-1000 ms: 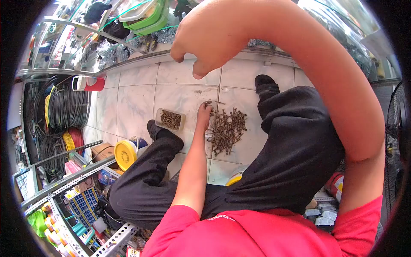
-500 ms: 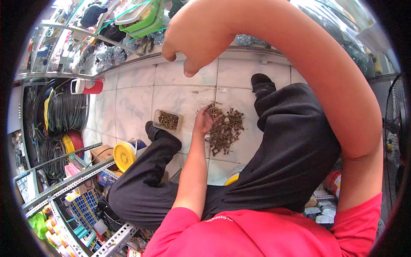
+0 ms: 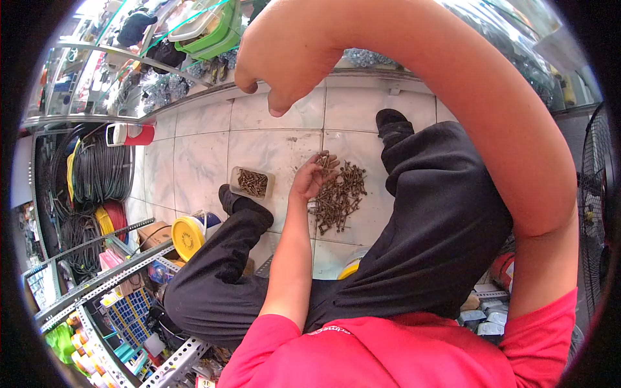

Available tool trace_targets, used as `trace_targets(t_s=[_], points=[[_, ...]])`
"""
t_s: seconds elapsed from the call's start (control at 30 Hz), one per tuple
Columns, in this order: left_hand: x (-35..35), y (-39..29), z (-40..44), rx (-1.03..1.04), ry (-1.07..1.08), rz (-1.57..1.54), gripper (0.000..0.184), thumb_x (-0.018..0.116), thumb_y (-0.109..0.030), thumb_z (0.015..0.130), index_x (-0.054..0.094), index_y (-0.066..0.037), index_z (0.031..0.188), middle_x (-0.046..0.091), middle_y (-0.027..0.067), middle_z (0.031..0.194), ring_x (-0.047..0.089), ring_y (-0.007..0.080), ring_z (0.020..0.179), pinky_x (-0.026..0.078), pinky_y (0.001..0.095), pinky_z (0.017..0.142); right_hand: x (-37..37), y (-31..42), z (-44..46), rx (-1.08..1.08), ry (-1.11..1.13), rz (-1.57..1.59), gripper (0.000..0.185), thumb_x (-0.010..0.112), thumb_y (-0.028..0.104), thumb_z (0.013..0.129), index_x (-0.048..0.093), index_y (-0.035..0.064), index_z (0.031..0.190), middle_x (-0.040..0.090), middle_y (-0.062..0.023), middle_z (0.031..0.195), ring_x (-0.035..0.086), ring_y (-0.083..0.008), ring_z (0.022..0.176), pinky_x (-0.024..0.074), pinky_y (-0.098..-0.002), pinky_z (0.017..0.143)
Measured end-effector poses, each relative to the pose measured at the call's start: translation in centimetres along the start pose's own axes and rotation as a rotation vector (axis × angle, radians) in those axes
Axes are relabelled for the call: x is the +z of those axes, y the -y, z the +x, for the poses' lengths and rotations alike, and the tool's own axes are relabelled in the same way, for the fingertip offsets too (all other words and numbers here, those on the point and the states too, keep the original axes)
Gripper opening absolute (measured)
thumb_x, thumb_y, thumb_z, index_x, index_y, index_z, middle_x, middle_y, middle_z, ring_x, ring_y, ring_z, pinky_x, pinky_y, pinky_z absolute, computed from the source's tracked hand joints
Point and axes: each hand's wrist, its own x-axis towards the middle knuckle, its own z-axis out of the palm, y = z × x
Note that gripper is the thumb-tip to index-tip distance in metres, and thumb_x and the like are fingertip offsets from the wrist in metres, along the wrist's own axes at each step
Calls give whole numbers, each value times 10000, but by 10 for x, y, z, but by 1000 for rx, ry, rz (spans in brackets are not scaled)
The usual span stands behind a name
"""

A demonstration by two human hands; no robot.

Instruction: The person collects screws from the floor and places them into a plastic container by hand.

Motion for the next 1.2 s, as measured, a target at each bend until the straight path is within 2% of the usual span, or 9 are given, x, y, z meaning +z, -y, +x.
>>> trace_targets(t_s=[0.1, 0.2, 0.37, 0.47, 0.57, 0.8, 0.97, 1.07, 1.2], points=[[1, -3, 0, 2, 6, -23, 509, 479, -23, 888, 441, -1, 1395, 559, 206, 1394, 571, 355, 1293, 528, 497, 1043, -2, -5, 2, -42, 12, -10, 410, 588, 315, 912, 735, 27, 1164, 709, -170, 1188, 662, -351, 1095, 508, -479, 950], [4, -9, -3, 22, 13, -25, 508, 490, -35, 889, 441, 5, 1393, 559, 210, 1399, 582, 352, 1279, 536, 493, 1032, -1, 7, -4, 65, -8, -5, 413, 586, 313, 913, 732, 26, 1170, 709, -171, 1184, 661, -353, 1096, 509, -482, 948], [3, -13, -5, 58, 22, -3, 507, 514, -45, 893, 442, -3, 1393, 567, 213, 1390, 591, 343, 1269, 543, 490, 1023, -2, 8, -5, 72, 9, 5, 417, 586, 313, 914, 728, 23, 1177, 710, -172, 1179, 660, -355, 1098, 509, -483, 949], [-3, -12, -3, 96, 30, 52, 477, 522, -117, 950, 457, -25, 1413, 567, 206, 1399, 560, 346, 1306, 517, 527, 1047, -1, 7, -4, 70, 12, 1, 420, 588, 317, 916, 727, 21, 1180, 710, -173, 1179, 659, -356, 1103, 509, -485, 950], [-4, -11, -4, 91, -29, 11, 445, 541, -142, 970, 469, -39, 1396, 580, 197, 1382, 572, 325, 1293, 532, 510, 1030, 2, 4, 1, 60, 5, -8, 421, 591, 320, 916, 728, 20, 1177, 710, -177, 1179, 659, -356, 1107, 509, -484, 951], [-13, -4, 2, 172, -207, 38, 489, 529, -62, 964, 404, -47, 1437, 575, 179, 1357, 582, 343, 1269, 546, 485, 1012, 3, -15, 13, -127, 16, -27, 420, 598, 327, 913, 733, 20, 1166, 711, -177, 1177, 659, -353, 1110, 507, -473, 960], [-14, -6, 2, 187, -226, -7, 510, 504, -18, 937, 401, -51, 1436, 583, 175, 1331, 593, 354, 1240, 544, 486, 1014, 2, -15, 9, -120, 12, -16, 420, 594, 328, 913, 735, 20, 1162, 712, -174, 1177, 659, -351, 1109, 506, -474, 957], [-13, -7, 1, 184, -258, -24, 488, 483, 12, 912, 426, -57, 1392, 593, 188, 1314, 608, 343, 1223, 555, 492, 970, 4, -16, 12, -108, 9, -22, 414, 593, 318, 909, 736, 20, 1158, 711, -173, 1179, 660, -349, 1103, 507, -472, 949], [-16, -6, 6, 164, -276, -44, 420, 487, -24, 923, 454, -61, 1340, 614, 181, 1298, 622, 346, 1204, 545, 508, 980, 2, -18, 6, -85, 19, 25, 398, 590, 290, 899, 736, 20, 1153, 708, -174, 1181, 661, -346, 1093, 509, -470, 941]])
